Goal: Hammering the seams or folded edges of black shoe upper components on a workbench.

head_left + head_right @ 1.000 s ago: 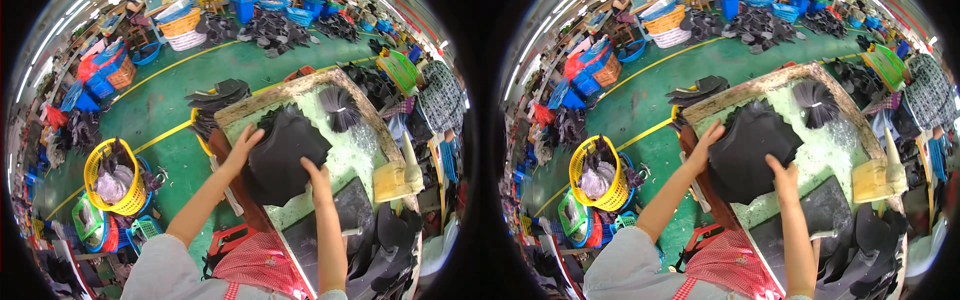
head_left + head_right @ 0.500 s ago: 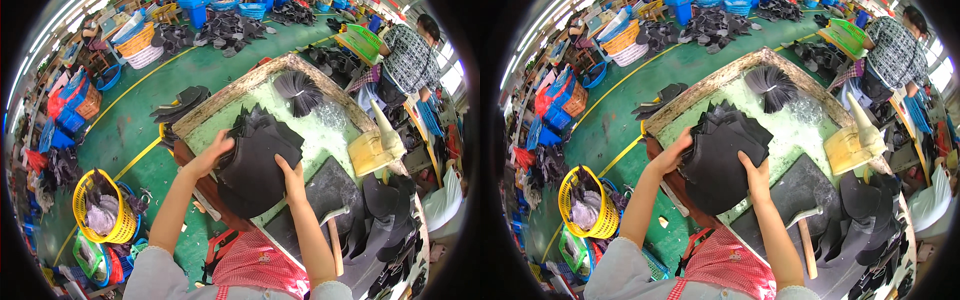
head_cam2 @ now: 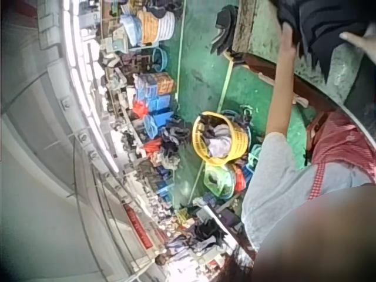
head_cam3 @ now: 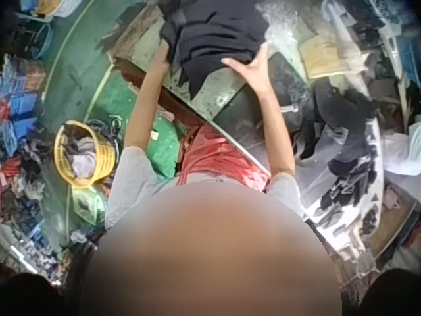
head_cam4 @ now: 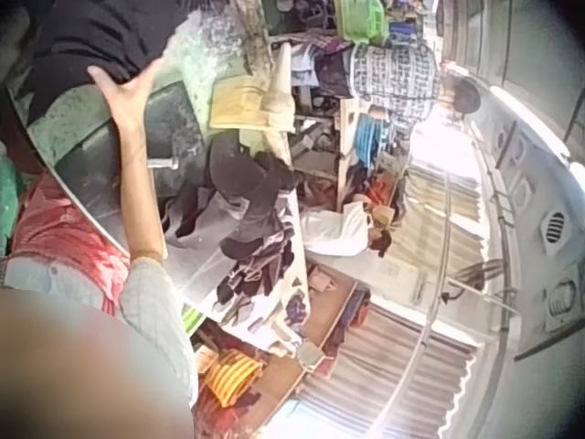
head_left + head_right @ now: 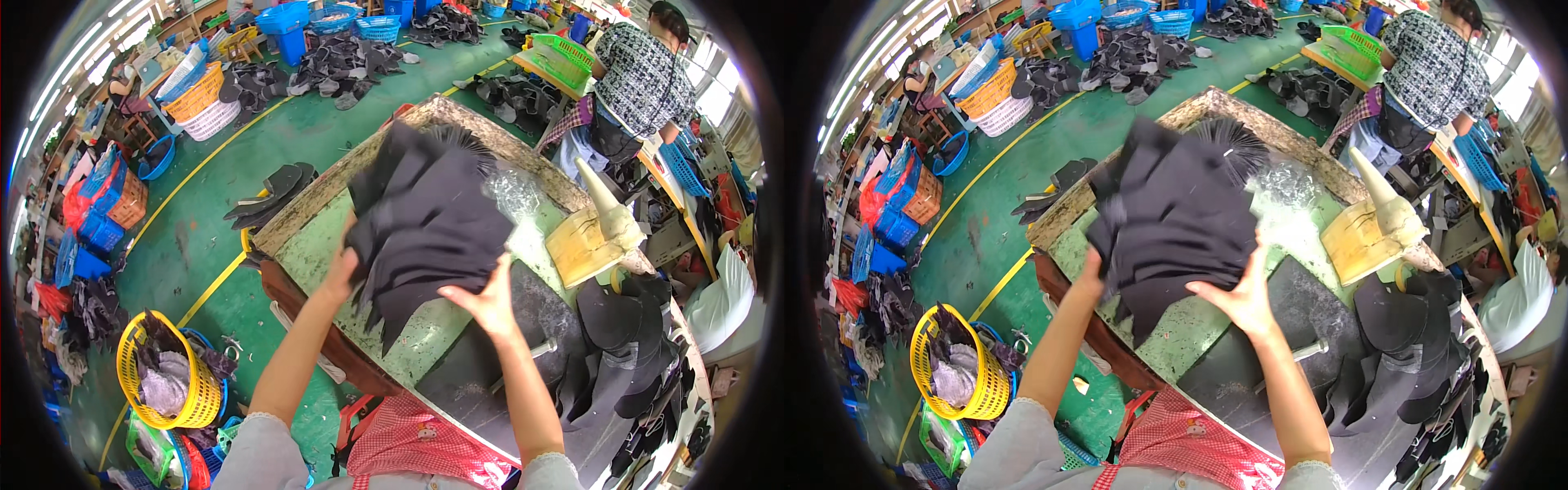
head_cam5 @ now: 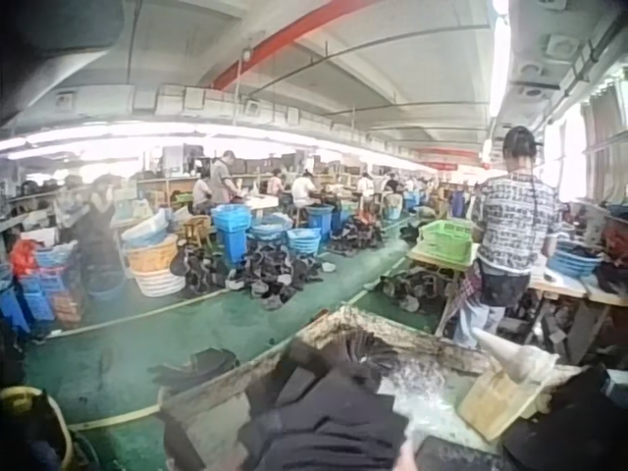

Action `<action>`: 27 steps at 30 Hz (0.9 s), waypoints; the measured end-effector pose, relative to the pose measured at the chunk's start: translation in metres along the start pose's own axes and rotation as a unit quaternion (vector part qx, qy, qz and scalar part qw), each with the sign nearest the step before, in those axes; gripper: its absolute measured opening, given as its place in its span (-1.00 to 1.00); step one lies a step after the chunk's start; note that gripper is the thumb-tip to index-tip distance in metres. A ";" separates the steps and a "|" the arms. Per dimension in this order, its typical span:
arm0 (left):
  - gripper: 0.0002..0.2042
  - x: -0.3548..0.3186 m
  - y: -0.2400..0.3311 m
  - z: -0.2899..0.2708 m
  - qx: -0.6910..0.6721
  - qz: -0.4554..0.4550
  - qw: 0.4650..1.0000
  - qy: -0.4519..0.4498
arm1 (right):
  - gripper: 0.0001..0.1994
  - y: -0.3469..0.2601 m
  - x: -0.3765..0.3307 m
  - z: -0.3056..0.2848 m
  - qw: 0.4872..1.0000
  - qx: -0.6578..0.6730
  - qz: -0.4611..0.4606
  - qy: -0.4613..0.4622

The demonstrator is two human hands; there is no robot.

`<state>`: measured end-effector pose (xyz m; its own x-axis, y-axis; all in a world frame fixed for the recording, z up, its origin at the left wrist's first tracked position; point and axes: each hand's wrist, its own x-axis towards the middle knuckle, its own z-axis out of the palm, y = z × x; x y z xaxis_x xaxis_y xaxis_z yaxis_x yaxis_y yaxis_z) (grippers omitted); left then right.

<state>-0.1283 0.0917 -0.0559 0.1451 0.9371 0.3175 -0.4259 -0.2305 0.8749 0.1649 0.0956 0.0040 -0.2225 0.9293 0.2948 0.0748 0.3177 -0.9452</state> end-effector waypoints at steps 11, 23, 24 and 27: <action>-0.26 0.075 0.006 0.052 -0.050 -0.087 0.964 0.245 | -0.23 0.016 0.046 0.033 0.983 0.060 -0.023 0.173; -0.02 0.072 0.047 -0.012 -0.004 -0.156 0.987 0.024 | -0.13 0.066 0.095 0.032 0.938 -0.010 0.199 0.282; 0.00 0.054 0.049 0.005 0.070 -0.094 0.993 0.006 | -0.12 0.055 0.096 0.033 0.931 -0.089 0.181 0.305; 0.13 0.019 0.046 0.043 0.189 0.005 0.981 0.048 | -0.11 0.047 0.103 0.043 0.926 -0.121 0.170 0.314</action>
<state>-0.1066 0.0879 0.0066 0.0508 0.9501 0.3077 -0.0633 -0.3044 0.9504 0.1039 0.1981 -0.0165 0.4569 0.8859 0.0800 0.2685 -0.0516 -0.9619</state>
